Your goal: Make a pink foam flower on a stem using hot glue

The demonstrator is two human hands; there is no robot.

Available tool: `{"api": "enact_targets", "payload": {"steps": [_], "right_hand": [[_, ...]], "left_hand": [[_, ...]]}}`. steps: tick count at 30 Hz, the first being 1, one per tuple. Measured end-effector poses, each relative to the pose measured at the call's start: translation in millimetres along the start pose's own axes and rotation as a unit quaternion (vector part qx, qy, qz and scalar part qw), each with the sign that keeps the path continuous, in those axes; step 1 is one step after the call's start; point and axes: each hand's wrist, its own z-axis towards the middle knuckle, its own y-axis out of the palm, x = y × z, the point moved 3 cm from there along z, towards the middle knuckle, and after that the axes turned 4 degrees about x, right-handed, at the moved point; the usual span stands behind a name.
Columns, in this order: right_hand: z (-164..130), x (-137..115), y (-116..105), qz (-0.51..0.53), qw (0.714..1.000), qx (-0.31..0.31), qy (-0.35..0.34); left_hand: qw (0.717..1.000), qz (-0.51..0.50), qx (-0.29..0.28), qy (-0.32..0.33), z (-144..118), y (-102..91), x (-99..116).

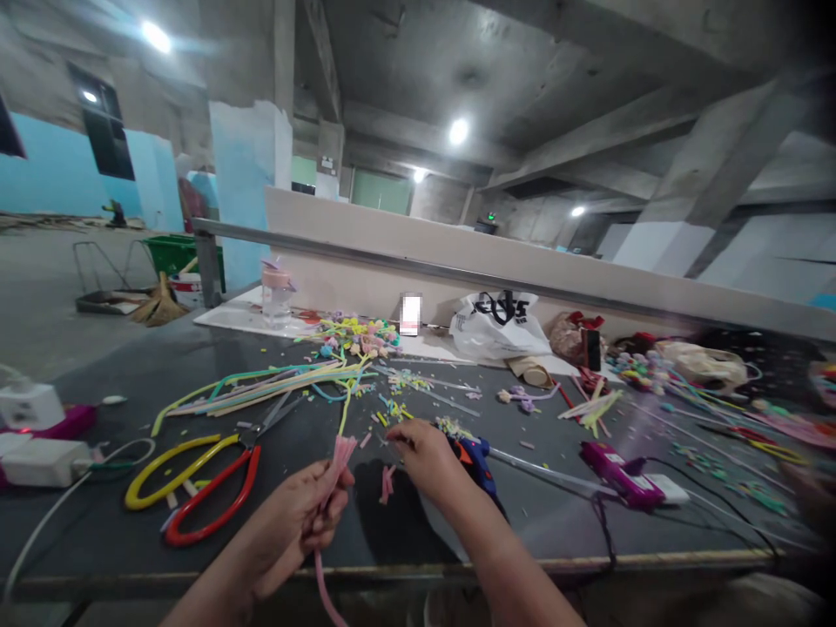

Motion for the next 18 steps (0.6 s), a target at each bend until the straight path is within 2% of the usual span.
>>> {"api": "enact_targets", "payload": {"steps": [4,8,18], "right_hand": [[-23,7,3,0.003,1.000,-0.020,0.017],[-29,11,13,0.014,0.999,-0.025,0.024],[-32,26,17,0.036,0.993,0.060,0.090]], "left_hand": [[1.000,0.001,0.013,-0.003,-2,0.7,1],[1.000,0.004,0.010,-0.001,-3,1.5,0],[1.000,0.007,0.017,-0.001,1,-7.0,-7]]}}
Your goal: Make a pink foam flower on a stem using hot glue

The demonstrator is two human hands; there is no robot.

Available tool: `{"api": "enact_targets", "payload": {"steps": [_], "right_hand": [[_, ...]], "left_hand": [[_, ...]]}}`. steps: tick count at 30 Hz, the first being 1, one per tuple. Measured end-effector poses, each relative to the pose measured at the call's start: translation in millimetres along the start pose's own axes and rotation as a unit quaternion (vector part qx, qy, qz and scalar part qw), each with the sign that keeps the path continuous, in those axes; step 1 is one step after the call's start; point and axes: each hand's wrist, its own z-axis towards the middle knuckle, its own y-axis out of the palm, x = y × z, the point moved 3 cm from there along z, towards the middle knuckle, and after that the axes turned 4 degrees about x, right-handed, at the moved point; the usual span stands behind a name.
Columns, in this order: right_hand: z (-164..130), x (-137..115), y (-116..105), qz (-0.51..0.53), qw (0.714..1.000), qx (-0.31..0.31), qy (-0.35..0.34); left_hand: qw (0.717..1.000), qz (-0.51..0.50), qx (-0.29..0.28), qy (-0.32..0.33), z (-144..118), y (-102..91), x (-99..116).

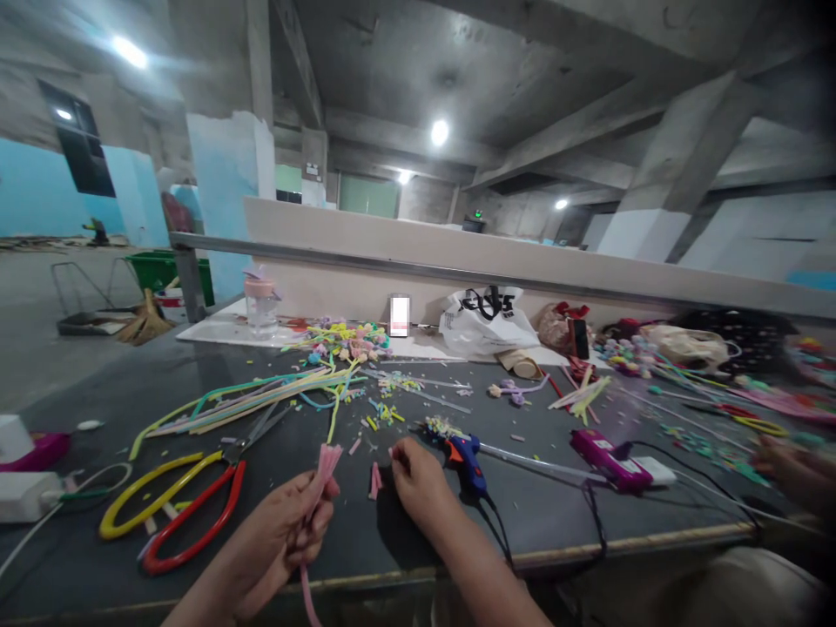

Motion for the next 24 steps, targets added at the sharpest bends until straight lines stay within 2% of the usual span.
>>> {"api": "enact_targets", "payload": {"steps": [8,15,24], "right_hand": [[-1,8,4,0.063,0.998,0.021,0.014],[-1,7,4,0.105,0.994,0.009,0.010],[-4,-1,-2,0.071,0.997,0.005,0.005]], "left_hand": [[1.000,0.009,-0.015,0.000,-3,5.5,5],[1.000,0.024,-0.017,0.008,-7,10.0,9],[0.999,0.033,-0.021,0.010,-5,8.2,8]]}}
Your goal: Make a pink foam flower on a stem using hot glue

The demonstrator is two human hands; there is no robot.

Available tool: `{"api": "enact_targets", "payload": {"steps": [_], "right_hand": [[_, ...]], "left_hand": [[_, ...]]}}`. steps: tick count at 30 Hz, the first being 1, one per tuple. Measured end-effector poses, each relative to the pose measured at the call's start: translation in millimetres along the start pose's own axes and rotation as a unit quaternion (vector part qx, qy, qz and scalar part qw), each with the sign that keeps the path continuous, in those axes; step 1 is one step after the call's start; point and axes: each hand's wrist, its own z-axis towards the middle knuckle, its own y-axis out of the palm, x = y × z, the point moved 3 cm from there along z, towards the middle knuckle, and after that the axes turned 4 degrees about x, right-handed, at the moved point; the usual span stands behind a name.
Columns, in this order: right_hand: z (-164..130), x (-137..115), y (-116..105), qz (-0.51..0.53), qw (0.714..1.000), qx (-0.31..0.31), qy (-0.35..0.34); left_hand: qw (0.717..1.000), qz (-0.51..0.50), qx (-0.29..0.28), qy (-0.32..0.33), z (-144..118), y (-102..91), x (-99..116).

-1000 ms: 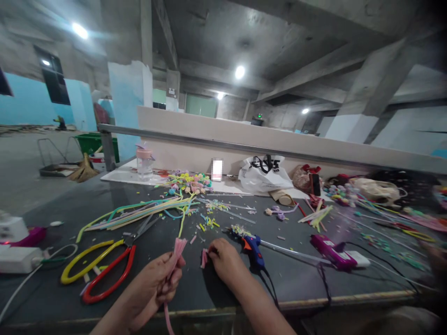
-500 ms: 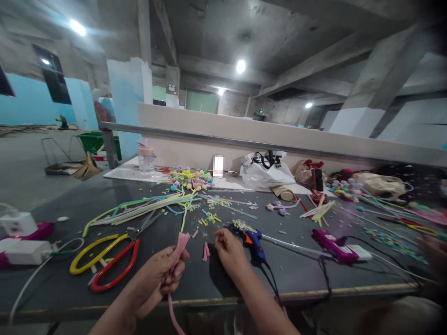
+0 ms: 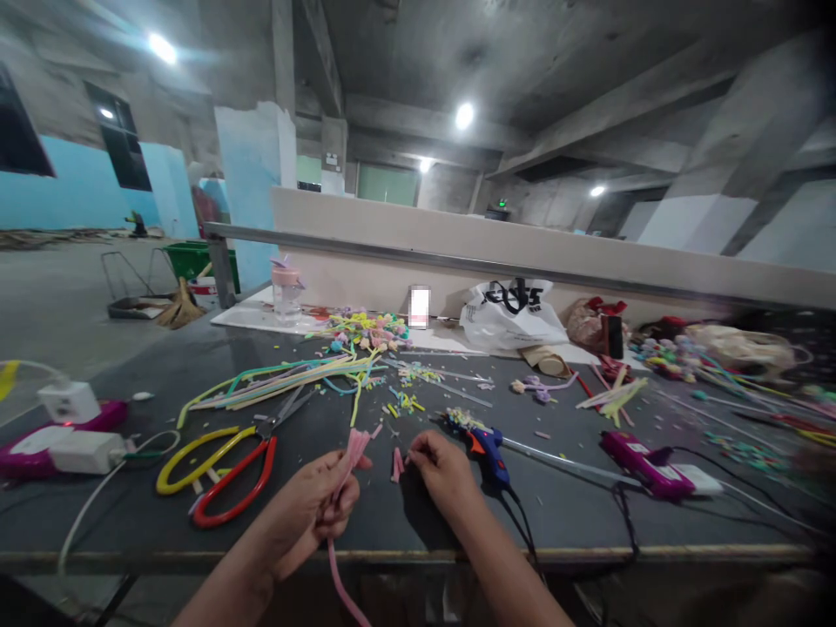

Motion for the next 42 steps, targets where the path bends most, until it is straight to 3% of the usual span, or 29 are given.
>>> {"api": "enact_targets", "payload": {"steps": [11,15,18,19,22,26,30,37,41,42], "right_hand": [[-3,-8,-2,-0.046,0.998,0.037,-0.029],[-13,-4,-28,-0.068,0.995,0.067,-0.025],[-23,12,-67,-0.102,0.986,0.130,0.032],[-25,20,-81,-0.127,0.975,0.155,0.091],[-26,39,-104,-0.138,0.963,0.157,0.169],[-13,52,-103,-0.068,0.967,0.103,0.225],[-6,55,-94,0.077,0.952,0.045,0.291],[-23,42,-88,0.391,0.861,0.029,0.324],[-32,21,-75,0.634,0.702,-0.025,0.324],[-34,14,-72,0.662,0.678,-0.030,0.317]], "left_hand": [[1.000,0.010,0.024,-0.008,1,-3.4,-4],[0.999,0.008,0.031,-0.018,-1,-3.1,-4],[0.999,0.005,0.028,-0.032,-1,-1.5,-3],[0.999,0.005,0.026,-0.033,-1,-1.4,-3],[0.999,0.006,0.022,-0.029,0,-2.8,-4],[1.000,-0.001,0.020,-0.021,0,-4.3,-5],[1.000,-0.010,0.017,-0.020,0,-3.9,-5],[0.999,-0.027,0.009,-0.024,4,-7.8,-10],[0.999,-0.028,0.005,-0.023,5,-8.7,-10],[0.999,-0.027,0.005,-0.023,5,-8.6,-9]]}}
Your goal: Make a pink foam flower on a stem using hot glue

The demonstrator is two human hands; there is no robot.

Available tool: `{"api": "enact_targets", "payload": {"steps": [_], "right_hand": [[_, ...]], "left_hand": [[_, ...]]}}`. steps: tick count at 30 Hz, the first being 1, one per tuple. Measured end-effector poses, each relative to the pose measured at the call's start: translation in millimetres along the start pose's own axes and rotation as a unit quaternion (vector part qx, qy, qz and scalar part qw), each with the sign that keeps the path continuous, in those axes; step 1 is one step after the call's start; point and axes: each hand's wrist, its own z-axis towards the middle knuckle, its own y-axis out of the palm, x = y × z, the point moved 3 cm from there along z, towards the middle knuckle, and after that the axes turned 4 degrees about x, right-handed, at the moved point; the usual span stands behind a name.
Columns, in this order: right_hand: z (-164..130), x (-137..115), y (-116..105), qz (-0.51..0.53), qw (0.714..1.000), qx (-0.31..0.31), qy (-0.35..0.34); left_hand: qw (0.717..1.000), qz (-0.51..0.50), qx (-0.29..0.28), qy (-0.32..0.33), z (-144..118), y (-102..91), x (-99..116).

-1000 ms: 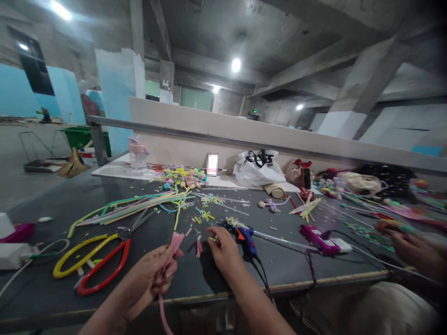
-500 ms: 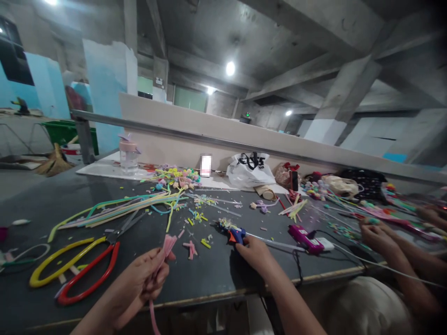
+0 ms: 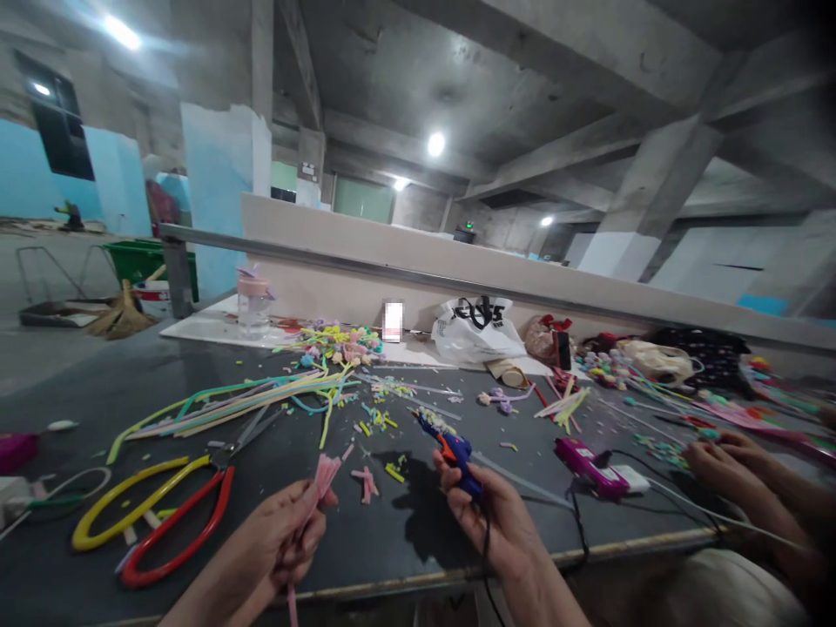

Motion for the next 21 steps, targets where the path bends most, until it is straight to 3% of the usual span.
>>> {"api": "enact_targets", "payload": {"steps": [5,10,17,21], "right_hand": [[-16,16,19,-0.078,0.994,-0.002,-0.081],[-31,23,21,-0.235,0.953,0.066,-0.178],[-45,50,30,-0.400,0.896,0.011,-0.191],[-48,66,37,-0.470,0.858,0.026,-0.209]], "left_hand": [[1.000,0.018,0.000,0.005,-4,4.5,4],[0.999,0.029,0.006,0.027,-5,9.1,9],[0.998,0.053,0.035,0.024,-4,9.4,8],[0.998,0.059,0.025,0.027,-5,11.6,9]]}}
